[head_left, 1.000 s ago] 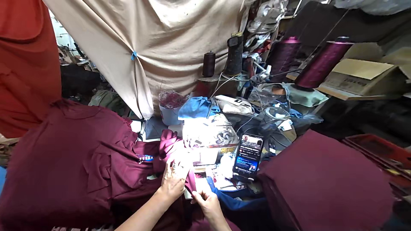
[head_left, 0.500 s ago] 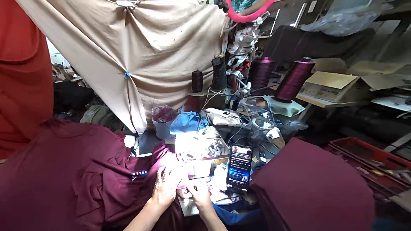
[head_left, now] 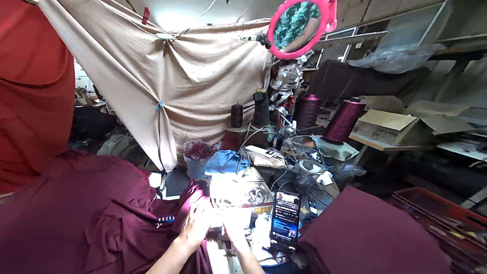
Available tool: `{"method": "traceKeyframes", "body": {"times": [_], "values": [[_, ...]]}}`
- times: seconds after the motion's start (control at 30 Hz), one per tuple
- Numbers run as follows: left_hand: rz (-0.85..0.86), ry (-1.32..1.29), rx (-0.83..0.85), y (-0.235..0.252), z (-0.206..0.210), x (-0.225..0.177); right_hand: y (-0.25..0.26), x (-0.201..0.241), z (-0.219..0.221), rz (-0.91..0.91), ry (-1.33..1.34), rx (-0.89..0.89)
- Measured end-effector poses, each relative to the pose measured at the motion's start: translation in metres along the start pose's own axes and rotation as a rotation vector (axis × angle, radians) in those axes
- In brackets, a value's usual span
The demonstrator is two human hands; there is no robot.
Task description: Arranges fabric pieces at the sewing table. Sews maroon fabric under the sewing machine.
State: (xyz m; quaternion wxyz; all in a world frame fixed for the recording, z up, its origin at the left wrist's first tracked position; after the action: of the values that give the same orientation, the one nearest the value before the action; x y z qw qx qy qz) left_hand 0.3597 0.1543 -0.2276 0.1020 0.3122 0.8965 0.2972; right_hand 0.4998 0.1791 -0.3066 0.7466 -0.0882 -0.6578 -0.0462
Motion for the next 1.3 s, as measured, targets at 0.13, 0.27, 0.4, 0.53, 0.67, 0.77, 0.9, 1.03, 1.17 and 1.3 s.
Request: {"method": "traceKeyframes", "body": {"times": [0.13, 0.27, 0.4, 0.53, 0.67, 0.77, 0.9, 1.03, 1.17, 1.3], "values": [[-0.007, -0.036, -0.005, 0.002, 0.0, 0.002, -0.005, -0.003, -0.001, 0.004, 0.021, -0.028], [-0.107, 0.075, 0.323, 0.012, 0.016, 0.005, -0.006, -0.011, -0.002, 0.056, 0.018, -0.031], [-0.321, 0.052, 0.611, 0.025, 0.03, 0.012, -0.004, -0.005, 0.0, 0.095, -0.04, 0.03], [-0.324, 0.062, 0.608, 0.025, 0.032, 0.01, -0.008, -0.01, -0.002, 0.069, 0.048, 0.019], [-0.293, 0.106, 0.558, 0.02, 0.027, 0.006, -0.008, -0.006, -0.007, -0.024, -0.09, -0.057], [-0.303, 0.025, 0.399, 0.002, 0.009, 0.001, -0.021, 0.013, -0.006, -0.199, -0.281, -0.056], [-0.21, -0.032, 0.281, -0.025, -0.018, -0.017, -0.041, 0.026, 0.014, -0.272, -0.5, 0.188], [-0.193, -0.11, 0.425, -0.036, -0.025, -0.034, -0.047, 0.021, 0.016, -0.171, -0.65, 0.312], [-0.292, -0.108, 0.388, -0.035, -0.023, -0.025, -0.042, 0.037, -0.013, -0.14, -0.73, 0.068], [-0.307, 0.03, 0.332, -0.04, -0.02, -0.021, -0.05, 0.044, -0.028, -0.182, -0.7, -0.033]]}}
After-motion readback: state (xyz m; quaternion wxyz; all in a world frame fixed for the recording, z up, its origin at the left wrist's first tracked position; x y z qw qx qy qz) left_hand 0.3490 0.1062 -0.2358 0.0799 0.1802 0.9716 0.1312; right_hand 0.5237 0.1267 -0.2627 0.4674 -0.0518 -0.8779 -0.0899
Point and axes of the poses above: each hand's wrist, its own y-axis towards the middle knuckle, its own z-axis out of the palm, x = y × z, the point moved 9 cm from there along y, towards the middle knuckle, and after that the axes turned 12 degrees about y, right-handed, at the moved point
